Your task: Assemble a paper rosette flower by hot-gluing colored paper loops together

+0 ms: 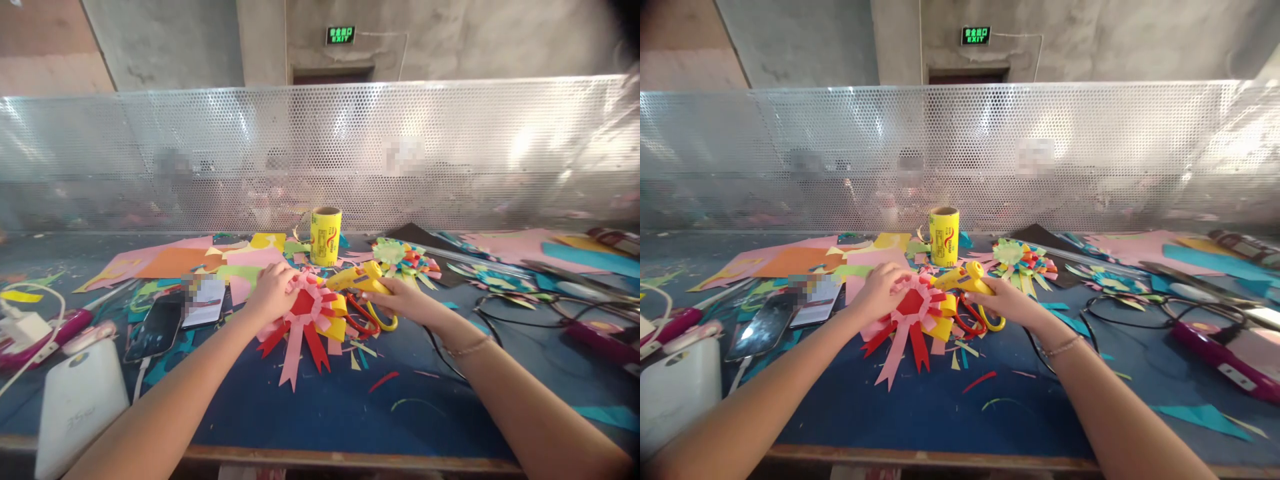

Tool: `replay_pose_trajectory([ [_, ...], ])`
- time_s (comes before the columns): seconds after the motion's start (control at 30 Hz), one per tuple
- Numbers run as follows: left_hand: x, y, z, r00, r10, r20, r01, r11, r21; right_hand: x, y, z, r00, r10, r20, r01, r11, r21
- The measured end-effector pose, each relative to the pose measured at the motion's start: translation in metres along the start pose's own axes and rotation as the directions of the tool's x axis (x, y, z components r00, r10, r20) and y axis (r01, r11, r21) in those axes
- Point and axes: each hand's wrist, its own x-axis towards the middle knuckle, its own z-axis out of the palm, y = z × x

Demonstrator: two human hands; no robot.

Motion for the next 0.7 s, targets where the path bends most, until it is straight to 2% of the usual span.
replay_pose_trajectory([
  [0.13, -0.001, 0.009, 0.005, 0.996, 0.079, 0.05, -0.076, 0.995, -0.072, 0.003, 0.005, 0.004, 0.999, -0.015, 0.039, 0.015, 1.0, 0.011],
  [0.3, -0.001, 0.008, 0.012, 0.987, 0.083, 0.135, -0.069, 0.992, -0.105, 0.001, 0.003, 0.005, 0.998, -0.038, 0.052, 0.038, 0.999, -0.011],
  [0.53, 0.0, 0.002, 0.015, 0.988, 0.113, 0.102, -0.09, 0.975, -0.202, -0.003, -0.002, 0.006, 0.992, -0.087, 0.095, 0.088, 0.996, -0.003],
  [0.7, 0.002, 0.002, 0.015, 0.991, 0.116, 0.067, -0.097, 0.967, -0.235, -0.004, -0.004, 0.009, 0.987, -0.139, 0.083, 0.141, 0.99, -0.024],
])
